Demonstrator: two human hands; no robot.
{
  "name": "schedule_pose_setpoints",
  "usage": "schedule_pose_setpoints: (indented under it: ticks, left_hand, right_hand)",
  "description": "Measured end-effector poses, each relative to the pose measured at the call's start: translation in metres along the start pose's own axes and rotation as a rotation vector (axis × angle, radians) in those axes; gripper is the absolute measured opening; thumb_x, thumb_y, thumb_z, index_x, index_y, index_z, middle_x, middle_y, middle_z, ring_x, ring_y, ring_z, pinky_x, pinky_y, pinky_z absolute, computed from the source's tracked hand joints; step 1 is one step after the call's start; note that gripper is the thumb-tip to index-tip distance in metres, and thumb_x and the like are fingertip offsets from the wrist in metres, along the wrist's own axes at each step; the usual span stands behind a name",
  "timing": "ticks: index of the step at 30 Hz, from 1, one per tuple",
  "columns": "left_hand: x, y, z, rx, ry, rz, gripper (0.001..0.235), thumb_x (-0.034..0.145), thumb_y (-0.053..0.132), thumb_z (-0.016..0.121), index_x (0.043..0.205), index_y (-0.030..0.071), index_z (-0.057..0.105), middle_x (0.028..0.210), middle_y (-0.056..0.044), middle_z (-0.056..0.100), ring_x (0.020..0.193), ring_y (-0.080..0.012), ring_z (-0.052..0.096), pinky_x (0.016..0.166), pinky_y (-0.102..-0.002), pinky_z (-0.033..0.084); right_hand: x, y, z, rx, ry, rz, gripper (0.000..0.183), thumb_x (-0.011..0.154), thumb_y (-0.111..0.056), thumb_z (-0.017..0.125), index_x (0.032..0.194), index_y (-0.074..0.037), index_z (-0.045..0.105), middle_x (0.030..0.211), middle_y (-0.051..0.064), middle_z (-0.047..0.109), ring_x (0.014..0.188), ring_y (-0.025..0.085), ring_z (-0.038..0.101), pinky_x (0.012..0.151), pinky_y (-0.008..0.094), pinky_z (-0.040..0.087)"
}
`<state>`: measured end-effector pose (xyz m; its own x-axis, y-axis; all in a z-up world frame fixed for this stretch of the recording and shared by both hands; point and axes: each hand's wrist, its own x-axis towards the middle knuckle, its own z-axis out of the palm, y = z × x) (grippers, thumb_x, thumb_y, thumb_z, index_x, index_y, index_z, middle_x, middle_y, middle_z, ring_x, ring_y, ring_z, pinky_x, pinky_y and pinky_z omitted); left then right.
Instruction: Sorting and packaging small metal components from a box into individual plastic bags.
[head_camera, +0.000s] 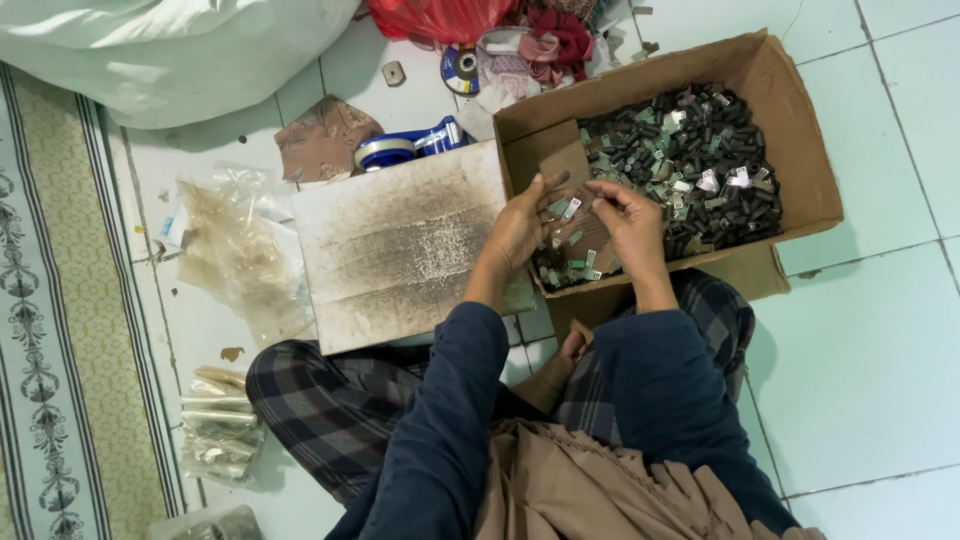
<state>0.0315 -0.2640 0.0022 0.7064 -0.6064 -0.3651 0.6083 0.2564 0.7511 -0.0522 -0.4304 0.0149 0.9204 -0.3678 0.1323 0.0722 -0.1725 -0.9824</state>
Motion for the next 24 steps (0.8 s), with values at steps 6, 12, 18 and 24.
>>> schedule_pose_setpoints:
  ticks: [6, 12, 18, 24]
  left_hand:
    - [-0.009, 0.014, 0.013, 0.009, 0.002, -0.04, 0.073, 0.107, 0.058, 0.043, 0.158, 0.006, 0.039, 0.161, -0.034, 0.028, 0.147, -0.0516, 0.032, 0.12, -0.055, 0.034]
    - [-0.006, 0.01, 0.01, -0.013, 0.015, -0.038, 0.071, 0.108, 0.056, 0.045, 0.157, 0.006, 0.042, 0.159, -0.032, 0.031, 0.145, -0.0491, 0.036, 0.119, -0.055, 0.035]
    - [-0.002, -0.001, 0.001, 0.003, 0.005, 0.021, 0.069, 0.11, 0.053, 0.044, 0.158, 0.004, 0.04, 0.158, -0.034, 0.034, 0.147, -0.0492, 0.032, 0.12, -0.055, 0.032]
    - [-0.004, -0.015, -0.006, -0.059, 0.007, 0.13, 0.065, 0.112, 0.05, 0.045, 0.158, 0.003, 0.04, 0.154, -0.032, 0.042, 0.146, -0.0452, 0.036, 0.12, -0.055, 0.031]
  right_hand:
    - [-0.005, -0.021, 0.017, -0.17, 0.012, -0.119, 0.032, 0.098, 0.005, 0.064, 0.116, -0.014, 0.082, 0.094, 0.015, 0.078, 0.104, 0.029, 0.071, 0.08, 0.038, 0.055]
    - [-0.001, 0.004, 0.018, -0.261, 0.033, -0.3, 0.035, 0.096, 0.008, 0.064, 0.119, -0.012, 0.08, 0.105, 0.012, 0.079, 0.107, 0.033, 0.071, 0.094, 0.043, 0.054]
    - [0.001, 0.02, 0.012, -0.081, 0.128, -0.175, 0.029, 0.103, 0.007, 0.055, 0.123, -0.003, 0.075, 0.108, 0.024, 0.075, 0.1, 0.029, 0.072, 0.088, 0.044, 0.056]
    - [0.001, 0.069, 0.018, -0.618, -0.188, 0.086, 0.034, 0.093, -0.003, 0.059, 0.114, -0.018, 0.081, 0.106, 0.012, 0.078, 0.101, 0.037, 0.072, 0.09, 0.051, 0.056]
